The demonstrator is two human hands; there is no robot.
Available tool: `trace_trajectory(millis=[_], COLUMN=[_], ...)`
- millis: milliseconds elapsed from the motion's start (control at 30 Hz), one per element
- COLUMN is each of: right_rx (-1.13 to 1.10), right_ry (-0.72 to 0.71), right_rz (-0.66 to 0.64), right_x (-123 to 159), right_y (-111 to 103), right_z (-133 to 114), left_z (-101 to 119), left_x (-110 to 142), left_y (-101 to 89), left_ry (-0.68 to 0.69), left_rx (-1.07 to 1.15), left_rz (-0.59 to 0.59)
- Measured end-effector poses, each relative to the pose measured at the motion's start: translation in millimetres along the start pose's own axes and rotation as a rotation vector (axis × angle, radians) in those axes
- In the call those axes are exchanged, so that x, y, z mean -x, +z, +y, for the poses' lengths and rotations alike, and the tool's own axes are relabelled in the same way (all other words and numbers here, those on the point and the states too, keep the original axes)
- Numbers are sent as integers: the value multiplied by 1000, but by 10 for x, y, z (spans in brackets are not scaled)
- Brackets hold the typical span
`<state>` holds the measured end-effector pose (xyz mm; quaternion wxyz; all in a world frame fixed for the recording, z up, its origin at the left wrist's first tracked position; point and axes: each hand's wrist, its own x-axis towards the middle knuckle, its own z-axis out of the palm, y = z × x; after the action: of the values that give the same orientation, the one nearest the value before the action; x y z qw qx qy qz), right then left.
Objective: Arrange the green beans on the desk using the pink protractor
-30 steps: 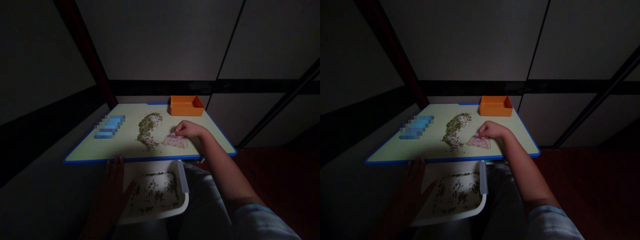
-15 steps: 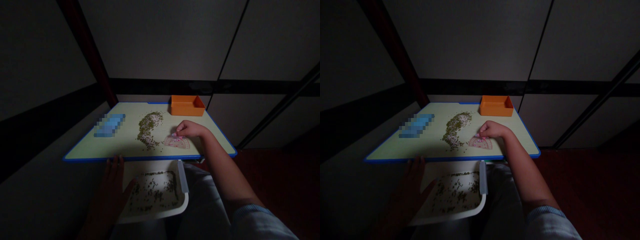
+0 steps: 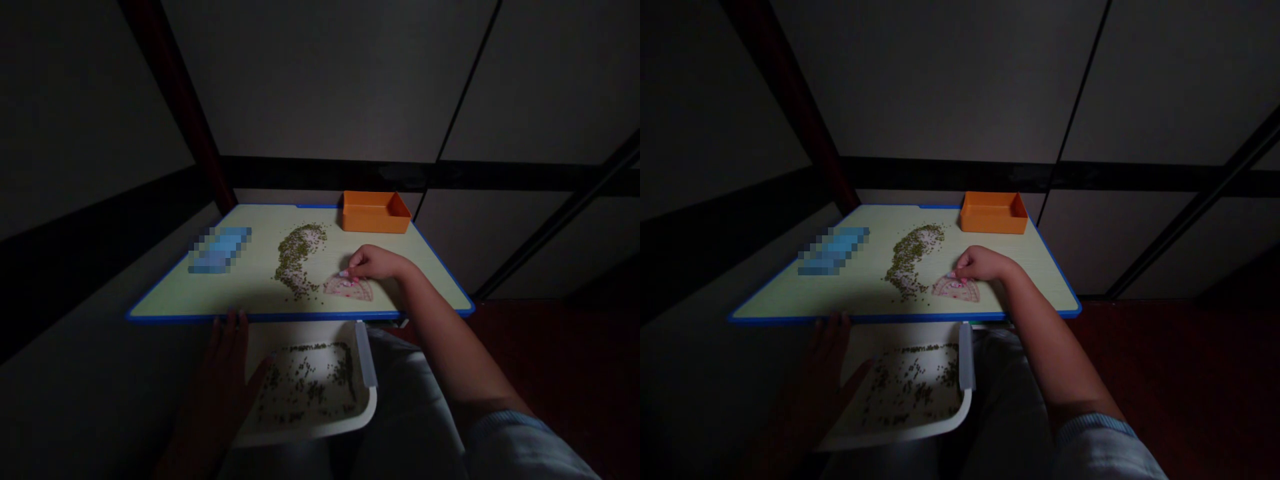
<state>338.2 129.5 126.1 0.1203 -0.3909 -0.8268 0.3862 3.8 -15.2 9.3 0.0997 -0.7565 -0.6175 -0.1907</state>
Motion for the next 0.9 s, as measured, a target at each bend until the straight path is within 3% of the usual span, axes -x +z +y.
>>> trace_trajectory(millis=[633, 900], right_rx=[123, 15], right_ry=[99, 46], right_rz=[140, 38], right_x=[26, 13], right_y=[-76, -36], right_z=[30, 15], left_z=[10, 0], left_x=[3, -5], left_y=[7, 19], left_ry=[17, 19], left_rx=[0, 2], left_rz=[22, 23])
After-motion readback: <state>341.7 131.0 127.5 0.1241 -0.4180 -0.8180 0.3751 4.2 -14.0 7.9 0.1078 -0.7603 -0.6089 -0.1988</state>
